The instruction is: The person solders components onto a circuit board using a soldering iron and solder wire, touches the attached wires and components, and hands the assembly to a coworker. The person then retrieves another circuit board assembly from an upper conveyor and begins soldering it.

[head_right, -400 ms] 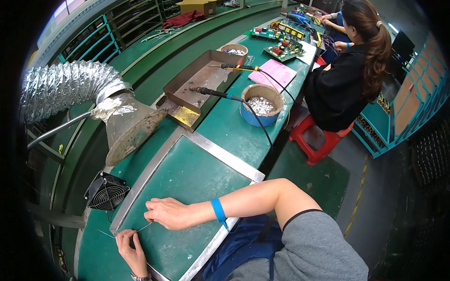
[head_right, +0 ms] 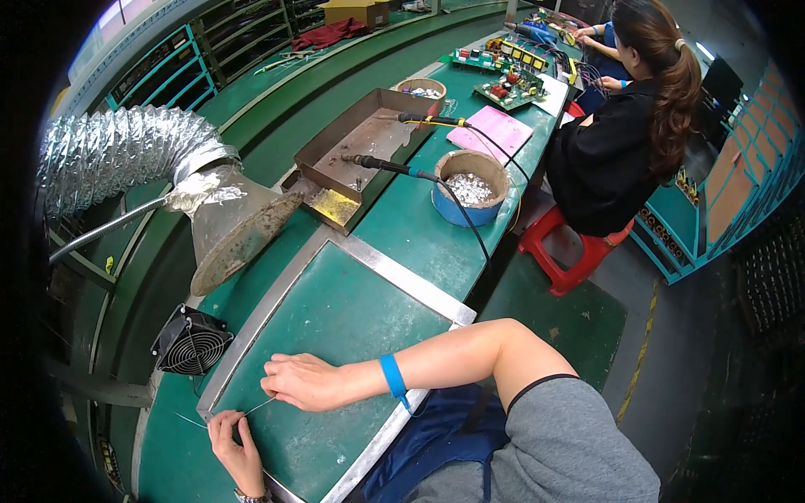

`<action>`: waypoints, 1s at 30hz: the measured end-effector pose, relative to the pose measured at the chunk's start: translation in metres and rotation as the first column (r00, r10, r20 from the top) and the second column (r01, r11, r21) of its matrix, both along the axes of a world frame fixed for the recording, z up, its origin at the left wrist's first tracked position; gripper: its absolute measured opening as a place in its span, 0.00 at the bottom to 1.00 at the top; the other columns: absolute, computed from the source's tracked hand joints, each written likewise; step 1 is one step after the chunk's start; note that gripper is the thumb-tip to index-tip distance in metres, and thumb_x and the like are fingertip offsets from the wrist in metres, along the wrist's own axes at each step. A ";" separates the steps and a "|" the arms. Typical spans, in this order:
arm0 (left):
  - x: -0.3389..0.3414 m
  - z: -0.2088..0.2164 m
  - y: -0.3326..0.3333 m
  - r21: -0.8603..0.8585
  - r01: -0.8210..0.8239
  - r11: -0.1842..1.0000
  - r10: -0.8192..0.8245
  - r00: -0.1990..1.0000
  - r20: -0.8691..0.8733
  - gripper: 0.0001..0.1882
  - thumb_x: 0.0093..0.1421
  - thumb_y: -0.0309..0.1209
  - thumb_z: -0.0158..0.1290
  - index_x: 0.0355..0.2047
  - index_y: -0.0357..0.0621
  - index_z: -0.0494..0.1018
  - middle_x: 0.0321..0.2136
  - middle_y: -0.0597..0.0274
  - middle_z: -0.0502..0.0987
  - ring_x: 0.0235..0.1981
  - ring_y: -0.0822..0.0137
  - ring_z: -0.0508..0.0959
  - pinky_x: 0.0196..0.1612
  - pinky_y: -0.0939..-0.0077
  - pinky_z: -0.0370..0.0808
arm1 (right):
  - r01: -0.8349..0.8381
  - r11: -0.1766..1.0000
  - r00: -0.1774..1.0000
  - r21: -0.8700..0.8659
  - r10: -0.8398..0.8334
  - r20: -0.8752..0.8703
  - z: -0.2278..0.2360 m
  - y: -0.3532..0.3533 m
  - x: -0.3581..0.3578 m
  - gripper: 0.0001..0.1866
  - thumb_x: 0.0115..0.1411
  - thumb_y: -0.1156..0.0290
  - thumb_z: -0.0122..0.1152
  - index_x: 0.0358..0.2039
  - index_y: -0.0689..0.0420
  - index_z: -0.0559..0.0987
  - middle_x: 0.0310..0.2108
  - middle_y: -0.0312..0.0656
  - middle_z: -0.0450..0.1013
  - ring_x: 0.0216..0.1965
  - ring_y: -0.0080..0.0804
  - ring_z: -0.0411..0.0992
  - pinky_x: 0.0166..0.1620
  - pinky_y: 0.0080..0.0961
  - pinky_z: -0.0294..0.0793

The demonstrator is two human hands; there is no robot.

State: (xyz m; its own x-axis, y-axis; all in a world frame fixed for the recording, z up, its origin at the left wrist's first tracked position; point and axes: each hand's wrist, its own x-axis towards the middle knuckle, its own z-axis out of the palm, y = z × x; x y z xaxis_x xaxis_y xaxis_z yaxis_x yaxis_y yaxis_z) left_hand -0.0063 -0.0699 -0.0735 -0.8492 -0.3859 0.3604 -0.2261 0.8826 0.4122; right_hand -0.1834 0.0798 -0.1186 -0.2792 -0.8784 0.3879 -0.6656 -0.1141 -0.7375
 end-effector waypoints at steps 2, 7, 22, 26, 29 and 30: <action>0.000 0.000 0.001 0.006 -0.002 1.000 0.002 1.000 0.000 0.03 0.57 0.20 0.52 0.32 0.34 0.74 0.33 0.52 0.74 0.38 0.54 0.73 0.43 0.63 0.70 | 0.003 1.000 1.000 -0.003 -0.003 0.004 -0.001 0.000 0.000 0.03 0.55 0.74 0.60 0.29 0.58 0.75 0.31 0.43 0.68 0.39 0.42 0.69 0.39 0.39 0.71; 0.000 0.000 0.002 0.028 0.011 1.000 -0.011 1.000 -0.001 0.03 0.57 0.20 0.52 0.32 0.34 0.74 0.33 0.52 0.74 0.38 0.54 0.74 0.43 0.64 0.70 | 0.015 1.000 1.000 -0.018 -0.015 0.009 -0.002 0.000 0.001 0.03 0.55 0.74 0.59 0.29 0.58 0.75 0.31 0.43 0.68 0.39 0.42 0.69 0.39 0.39 0.71; -0.002 -0.001 0.000 0.016 0.029 0.999 -0.029 1.000 -0.011 0.03 0.57 0.20 0.52 0.32 0.33 0.74 0.33 0.52 0.74 0.36 0.54 0.75 0.41 0.65 0.71 | 0.015 1.000 1.000 -0.013 -0.014 0.012 0.000 0.000 0.000 0.03 0.56 0.74 0.57 0.29 0.60 0.75 0.31 0.46 0.69 0.39 0.44 0.69 0.39 0.40 0.71; -0.003 -0.001 0.001 0.036 0.028 0.999 -0.028 0.999 -0.015 0.03 0.57 0.20 0.52 0.31 0.32 0.74 0.32 0.52 0.74 0.36 0.54 0.75 0.41 0.65 0.71 | 0.017 1.000 1.000 -0.006 -0.017 0.004 0.002 0.000 0.000 0.03 0.56 0.74 0.58 0.29 0.60 0.75 0.31 0.45 0.69 0.39 0.44 0.69 0.40 0.40 0.71; -0.003 0.000 0.002 0.038 0.028 0.999 -0.028 0.999 -0.018 0.03 0.57 0.20 0.52 0.31 0.32 0.74 0.32 0.52 0.74 0.36 0.54 0.75 0.41 0.65 0.71 | 0.023 1.000 1.000 -0.001 -0.023 0.004 0.002 0.001 0.000 0.03 0.56 0.74 0.58 0.29 0.59 0.75 0.31 0.45 0.69 0.39 0.44 0.69 0.40 0.40 0.71; -0.003 0.000 0.002 0.039 0.030 0.999 -0.029 0.999 -0.020 0.03 0.56 0.20 0.52 0.31 0.32 0.74 0.32 0.52 0.74 0.35 0.54 0.75 0.41 0.65 0.71 | 0.026 1.000 1.000 0.000 -0.026 -0.001 0.001 0.000 0.000 0.03 0.56 0.74 0.58 0.29 0.59 0.75 0.31 0.45 0.69 0.39 0.44 0.69 0.40 0.40 0.71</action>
State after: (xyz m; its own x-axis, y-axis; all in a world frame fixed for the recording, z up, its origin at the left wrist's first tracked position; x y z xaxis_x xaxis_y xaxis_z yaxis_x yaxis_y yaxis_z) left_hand -0.0095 -0.0682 -0.0739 -0.8535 -0.3753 0.3615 -0.1921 0.8716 0.4511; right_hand -0.1837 0.0800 -0.1174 -0.3012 -0.8709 0.3884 -0.6691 -0.0972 -0.7368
